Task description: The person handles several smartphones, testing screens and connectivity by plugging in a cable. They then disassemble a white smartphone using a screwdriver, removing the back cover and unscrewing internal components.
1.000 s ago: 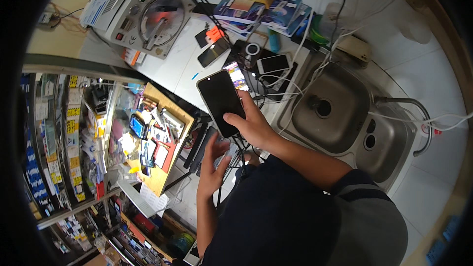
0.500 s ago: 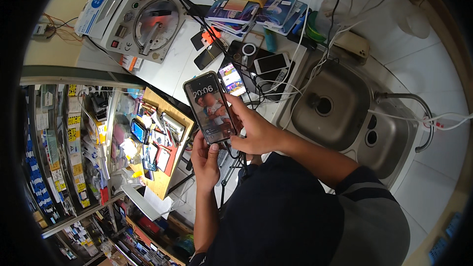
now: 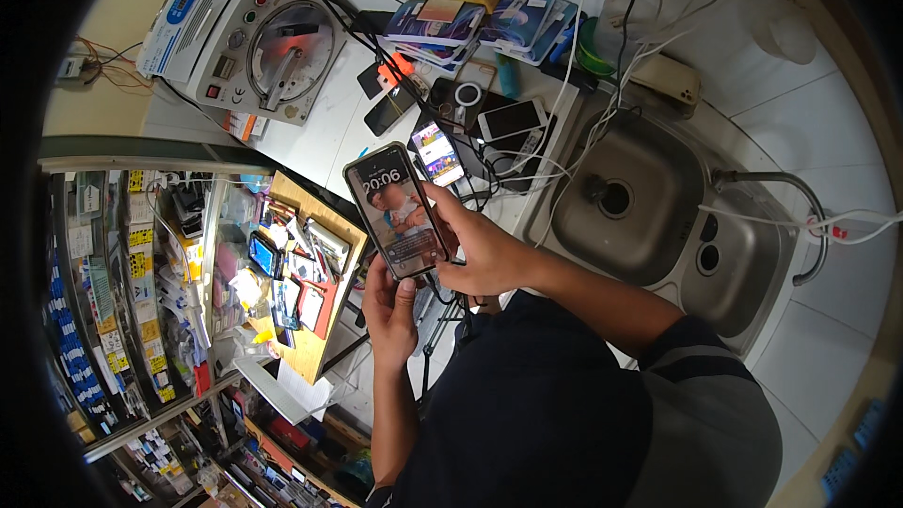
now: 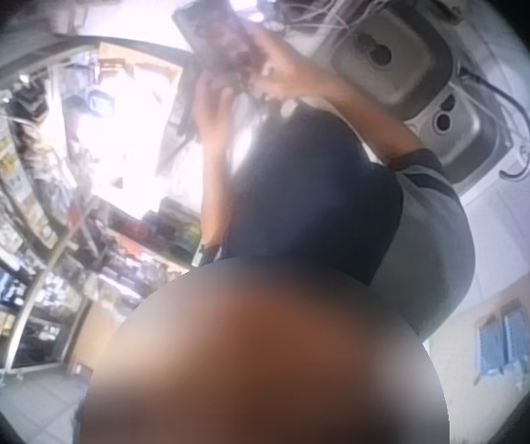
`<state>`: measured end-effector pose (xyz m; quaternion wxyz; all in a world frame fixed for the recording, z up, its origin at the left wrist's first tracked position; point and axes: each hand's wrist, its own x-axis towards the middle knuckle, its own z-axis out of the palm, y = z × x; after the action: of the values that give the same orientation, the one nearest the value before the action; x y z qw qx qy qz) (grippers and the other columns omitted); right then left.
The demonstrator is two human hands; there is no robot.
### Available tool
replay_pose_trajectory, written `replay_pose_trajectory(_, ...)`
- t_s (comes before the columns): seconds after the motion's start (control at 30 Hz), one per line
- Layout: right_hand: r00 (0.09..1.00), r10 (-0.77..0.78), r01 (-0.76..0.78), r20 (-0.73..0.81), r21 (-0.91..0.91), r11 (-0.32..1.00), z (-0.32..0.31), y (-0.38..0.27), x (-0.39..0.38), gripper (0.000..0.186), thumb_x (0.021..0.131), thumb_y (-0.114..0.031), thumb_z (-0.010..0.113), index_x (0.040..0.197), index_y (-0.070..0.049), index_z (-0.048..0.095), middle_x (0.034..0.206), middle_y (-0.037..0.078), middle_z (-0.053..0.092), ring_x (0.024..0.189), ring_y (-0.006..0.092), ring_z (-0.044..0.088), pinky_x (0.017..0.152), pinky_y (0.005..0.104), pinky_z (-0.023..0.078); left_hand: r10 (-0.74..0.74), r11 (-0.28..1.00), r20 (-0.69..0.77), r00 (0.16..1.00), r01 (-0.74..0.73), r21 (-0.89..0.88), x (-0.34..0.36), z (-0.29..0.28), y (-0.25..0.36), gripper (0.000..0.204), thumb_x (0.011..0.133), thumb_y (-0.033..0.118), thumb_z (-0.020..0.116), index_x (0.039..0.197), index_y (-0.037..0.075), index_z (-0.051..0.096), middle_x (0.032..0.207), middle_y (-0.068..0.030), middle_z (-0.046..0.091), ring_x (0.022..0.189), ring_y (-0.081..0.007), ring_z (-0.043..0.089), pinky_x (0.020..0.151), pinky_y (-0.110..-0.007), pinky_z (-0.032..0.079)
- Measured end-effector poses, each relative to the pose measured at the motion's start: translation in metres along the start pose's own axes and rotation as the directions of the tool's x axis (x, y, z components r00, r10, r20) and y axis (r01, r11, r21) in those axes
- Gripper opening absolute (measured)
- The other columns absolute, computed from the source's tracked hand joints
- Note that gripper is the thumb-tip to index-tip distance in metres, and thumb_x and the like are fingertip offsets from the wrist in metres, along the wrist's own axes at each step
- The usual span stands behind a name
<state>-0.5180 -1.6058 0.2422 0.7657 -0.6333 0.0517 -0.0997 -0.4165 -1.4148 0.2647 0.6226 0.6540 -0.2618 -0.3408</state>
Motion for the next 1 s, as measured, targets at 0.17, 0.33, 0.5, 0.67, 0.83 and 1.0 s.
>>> replay_pose_trajectory(0.17, 0.997, -0.078, 0.078, 0.0, -0.055, 0.995, 0.001, 0.007, -0.002, 0.105, 0.089, 0.006, 0.066, 0.168, -0.003, -0.001, 0.158, 0.02, 0.041, 0.146, 0.0289, 0.046, 0.117, 0.0417, 0.042, -0.022, 1.0, -0.017, 1.0, 0.022, -0.017, -0.002, 0.0, 0.0, 0.05, 0.108, 0.004, 0.056, 0.154, -0.006, 0.039, 0.142, -0.0148, 0.061, 0.131, -0.0197, 0.059, 0.11, -0.033, 0.045)
replay_pose_trajectory(0.33, 1.0, -0.021, 0.021, -0.012, -0.056, 0.998, 0.002, 0.007, -0.001, 0.098, 0.095, 0.002, 0.067, 0.167, -0.003, 0.001, 0.155, 0.02, 0.045, 0.144, 0.0273, 0.048, 0.116, 0.0418, 0.044, -0.004, 1.0, -0.009, 1.0, 0.004, -0.016, -0.001, 0.0, 0.0, 0.049, 0.108, 0.005, 0.056, 0.153, -0.006, 0.039, 0.138, -0.0147, 0.064, 0.127, -0.0196, 0.061, 0.108, -0.033, 0.048)
replay_pose_trajectory(0.5, 0.991, 0.109, -0.094, -0.074, 0.186, 0.978, 0.005, 0.011, 0.003, 0.072, 0.109, -0.009, 0.054, 0.167, -0.001, 0.011, 0.151, 0.016, 0.05, 0.141, 0.0228, 0.05, 0.115, 0.0392, 0.044, -0.032, 0.999, -0.006, 0.999, 0.031, -0.04, -0.002, 0.001, 0.0, 0.049, 0.107, 0.008, 0.061, 0.151, -0.005, 0.042, 0.137, -0.0128, 0.065, 0.126, -0.0194, 0.062, 0.108, -0.033, 0.047)
replay_pose_trajectory(0.67, 0.982, 0.065, -0.034, -0.18, 0.172, 0.984, 0.005, 0.024, 0.005, 0.056, 0.114, -0.017, 0.047, 0.164, 0.001, 0.03, 0.136, 0.01, 0.06, 0.125, 0.016, 0.058, 0.102, 0.032, 0.051, -0.052, 0.996, 0.031, 0.998, 0.054, -0.064, -0.002, -0.004, -0.01, 0.05, 0.108, 0.011, 0.059, 0.151, -0.005, 0.042, 0.142, -0.0154, 0.062, 0.131, -0.0203, 0.059, 0.109, -0.035, 0.047)
replay_pose_trajectory(0.83, 0.99, 0.143, -0.139, 0.0, 0.235, 0.962, 0.014, 0.039, 0.001, 0.048, 0.112, -0.014, 0.051, 0.157, -0.001, 0.043, 0.1, 0.002, 0.063, 0.085, 0.0074, 0.056, 0.075, 0.0258, 0.049, -0.117, 0.924, -0.135, 0.984, 0.058, -0.379, 0.004, -0.014, -0.034, 0.079, 0.104, 0.052, 0.053, 0.161, 0.0, 0.032, 0.156, -0.0204, 0.05, 0.143, -0.0339, 0.05, 0.12, -0.047, 0.039)
replay_pose_trajectory(1.0, 0.962, 0.273, -0.26, -0.002, 0.294, 0.92, 0.047, 0.072, -0.003, 0.028, 0.107, -0.011, 0.06, 0.132, -0.004, 0.051, 0.085, 0.007, 0.065, 0.075, 0.0116, 0.061, 0.068, 0.0305, 0.049, -0.173, 0.72, -0.222, 0.96, -0.03, -0.693, 0.015, -0.031, -0.062, 0.07, 0.105, 0.061, 0.039, 0.142, 0.003, 0.054, 0.134, -0.0203, 0.064, 0.125, -0.0363, 0.061, 0.111, -0.05, 0.047)
